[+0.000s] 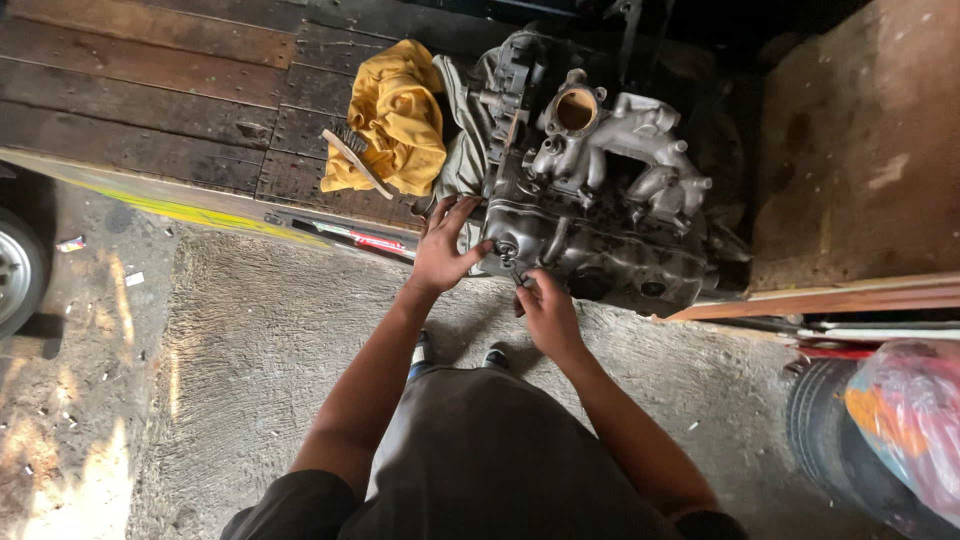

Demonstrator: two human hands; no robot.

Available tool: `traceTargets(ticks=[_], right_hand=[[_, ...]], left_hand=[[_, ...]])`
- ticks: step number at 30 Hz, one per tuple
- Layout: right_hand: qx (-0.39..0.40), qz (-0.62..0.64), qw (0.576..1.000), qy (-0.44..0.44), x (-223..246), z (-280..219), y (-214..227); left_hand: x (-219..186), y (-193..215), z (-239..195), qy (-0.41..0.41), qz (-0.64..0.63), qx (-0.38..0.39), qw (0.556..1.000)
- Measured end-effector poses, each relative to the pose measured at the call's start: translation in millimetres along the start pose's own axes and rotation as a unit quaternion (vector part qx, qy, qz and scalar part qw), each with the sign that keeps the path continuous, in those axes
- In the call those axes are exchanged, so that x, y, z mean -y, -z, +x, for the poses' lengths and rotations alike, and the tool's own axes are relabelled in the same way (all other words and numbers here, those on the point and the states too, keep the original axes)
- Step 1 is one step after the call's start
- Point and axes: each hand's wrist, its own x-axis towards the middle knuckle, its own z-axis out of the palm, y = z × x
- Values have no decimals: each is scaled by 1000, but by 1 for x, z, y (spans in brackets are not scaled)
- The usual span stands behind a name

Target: The person uses a wrench to tighten bolts on a disassembled engine block resting on a wooden workbench. The person repeatedly adjusts the wrench and applies torque to multiple bolt locations on the engine.

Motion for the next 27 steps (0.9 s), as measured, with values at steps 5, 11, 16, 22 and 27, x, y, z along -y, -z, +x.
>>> traceTargets(ticks=[5, 11, 16, 22, 27], right_hand=[[14, 20, 1000, -1, -3, 3, -3], [-44, -116, 991, 54, 9, 1, -4], [-62, -200, 970, 126, 15, 1, 0], [-33, -316, 934, 162, 44, 2, 25], [23, -399, 902, 162, 77, 8, 49]], left_hand=[[-4, 1, -3, -7, -32, -12, 999], [-5, -3, -5, -17, -56, -30, 998], [-2, -8, -8, -20, -68, -42, 997], [-6, -7, -9, -7, -40, -49, 998], [-6, -10, -14, 5, -6, -58, 998]])
